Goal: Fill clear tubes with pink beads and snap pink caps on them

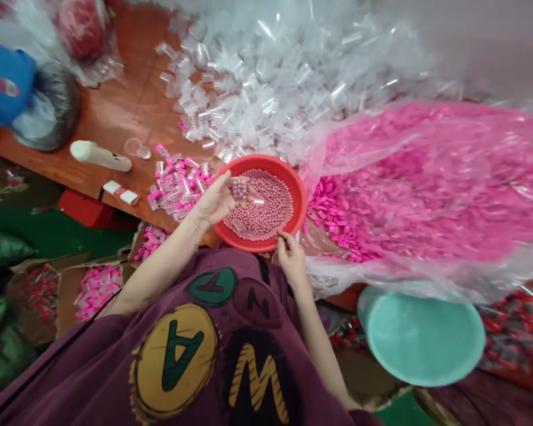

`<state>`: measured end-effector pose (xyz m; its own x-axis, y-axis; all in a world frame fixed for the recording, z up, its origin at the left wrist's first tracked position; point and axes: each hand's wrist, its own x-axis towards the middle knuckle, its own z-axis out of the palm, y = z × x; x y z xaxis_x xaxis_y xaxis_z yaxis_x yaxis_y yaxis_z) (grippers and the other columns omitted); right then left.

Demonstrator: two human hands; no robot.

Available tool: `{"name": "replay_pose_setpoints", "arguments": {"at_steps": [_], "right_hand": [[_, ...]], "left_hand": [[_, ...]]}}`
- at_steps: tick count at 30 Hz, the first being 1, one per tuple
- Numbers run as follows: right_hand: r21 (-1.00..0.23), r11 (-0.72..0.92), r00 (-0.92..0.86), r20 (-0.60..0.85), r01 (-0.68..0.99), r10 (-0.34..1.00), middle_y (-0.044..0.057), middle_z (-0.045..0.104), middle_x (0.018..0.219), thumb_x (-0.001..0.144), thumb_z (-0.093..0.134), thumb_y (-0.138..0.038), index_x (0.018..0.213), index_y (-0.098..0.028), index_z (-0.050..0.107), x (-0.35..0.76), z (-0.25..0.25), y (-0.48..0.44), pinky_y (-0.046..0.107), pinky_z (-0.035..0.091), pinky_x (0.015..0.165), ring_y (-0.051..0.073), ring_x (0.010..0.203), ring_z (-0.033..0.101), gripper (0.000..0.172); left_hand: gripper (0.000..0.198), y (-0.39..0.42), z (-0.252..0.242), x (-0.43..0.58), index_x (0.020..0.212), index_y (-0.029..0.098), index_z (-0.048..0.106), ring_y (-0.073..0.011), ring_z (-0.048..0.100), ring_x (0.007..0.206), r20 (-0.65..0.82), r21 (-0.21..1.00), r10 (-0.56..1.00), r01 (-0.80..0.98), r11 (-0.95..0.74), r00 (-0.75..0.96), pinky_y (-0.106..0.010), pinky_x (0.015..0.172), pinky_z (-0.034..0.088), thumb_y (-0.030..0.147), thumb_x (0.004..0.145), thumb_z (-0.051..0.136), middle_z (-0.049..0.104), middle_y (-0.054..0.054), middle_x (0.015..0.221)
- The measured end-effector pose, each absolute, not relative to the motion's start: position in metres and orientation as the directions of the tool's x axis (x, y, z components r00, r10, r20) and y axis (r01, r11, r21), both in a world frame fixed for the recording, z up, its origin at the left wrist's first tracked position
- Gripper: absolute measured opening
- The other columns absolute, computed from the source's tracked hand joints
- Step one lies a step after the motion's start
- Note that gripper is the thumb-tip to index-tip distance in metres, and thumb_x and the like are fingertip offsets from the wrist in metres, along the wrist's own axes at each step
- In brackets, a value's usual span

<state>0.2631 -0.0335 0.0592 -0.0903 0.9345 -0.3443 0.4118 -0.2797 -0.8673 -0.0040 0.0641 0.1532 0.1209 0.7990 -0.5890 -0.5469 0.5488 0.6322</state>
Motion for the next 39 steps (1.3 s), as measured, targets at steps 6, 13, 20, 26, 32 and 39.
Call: {"name": "replay_pose_setpoints", "arguments": {"at_steps": [6,13,20,26,32,39], "right_hand": [[-0.814,-0.216,0.036,-0.234,0.539,0.972,0.015,0.082,0.109,0.1,0.053,-0.052,0.121,-0.018,0.075,0.328,0.039,-0.007,0.047,0.064,0.095,0.027,0.094,0.077,0.046],[-0.518,-0.393,0.214,-0.371,0.76,0.904,0.021,0.081,0.118,0.095,0.05,-0.024,0.119,-0.012,0.077,0.376,-0.013,0.027,0.051,0.059,0.108,0.032,0.111,0.074,0.039],[-0.288,-0.359,0.253,-0.346,0.888,0.904,0.028,0.064,0.14,0.103,0.054,-0.03,0.147,-0.009,0.066,0.331,-0.045,0.049,0.056,0.052,0.113,0.037,0.127,0.064,0.05],[-0.377,-0.363,0.261,-0.295,0.852,0.919,0.024,0.071,0.122,0.096,0.062,-0.031,0.116,-0.008,0.076,0.341,-0.052,0.061,0.06,0.05,0.113,0.036,0.119,0.064,0.034],[-0.833,-0.39,0.382,-0.238,0.393,0.893,0.003,0.069,0.089,0.087,0.072,-0.047,0.124,-0.015,0.073,0.343,-0.006,0.053,0.04,0.06,0.08,0.018,0.074,0.06,0.049],[-0.973,-0.036,-0.123,-0.065,0.228,0.99,0.004,0.082,0.111,0.097,0.076,-0.06,0.127,-0.031,0.082,0.261,0.123,0.037,0.042,0.066,0.093,0.021,0.095,0.075,0.042]], "left_hand": [[0.014,0.065,0.138,0.027,0.092,0.013,0.068,-0.0142,0.073,0.07,-0.657,0.651,0.745,-0.41,0.639,0.117,-0.02,0.058,0.05,0.027,0.094,0.064,0.074,-0.005,0.077],[0.016,0.046,0.107,0.04,0.073,0.017,0.064,-0.01,0.06,0.053,-0.67,0.722,0.74,-0.276,0.634,-0.053,-0.019,0.048,0.042,0.029,0.074,0.074,0.067,0.0,0.063],[0.044,0.053,0.113,0.04,0.11,0.016,0.07,-0.0211,0.079,0.082,-0.73,0.553,0.669,-0.455,0.698,0.138,-0.025,0.065,0.06,0.059,0.102,0.061,0.077,-0.009,0.081],[0.043,0.049,0.134,0.028,0.134,0.01,0.069,-0.0253,0.081,0.103,-0.64,0.526,0.736,-0.573,0.628,0.219,-0.033,0.081,0.066,0.029,0.098,0.056,0.082,-0.016,0.106],[0.056,0.029,0.141,0.02,0.142,0.015,0.069,-0.0237,0.08,0.109,-0.498,0.599,0.807,-0.548,0.584,0.317,-0.032,0.087,0.064,0.013,0.087,0.073,0.081,-0.015,0.124],[0.046,0.013,0.14,0.019,0.131,0.017,0.078,-0.0195,0.079,0.098,-0.404,0.689,0.843,-0.487,0.536,0.357,-0.027,0.077,0.059,0.03,0.088,0.088,0.082,-0.014,0.122]]}}
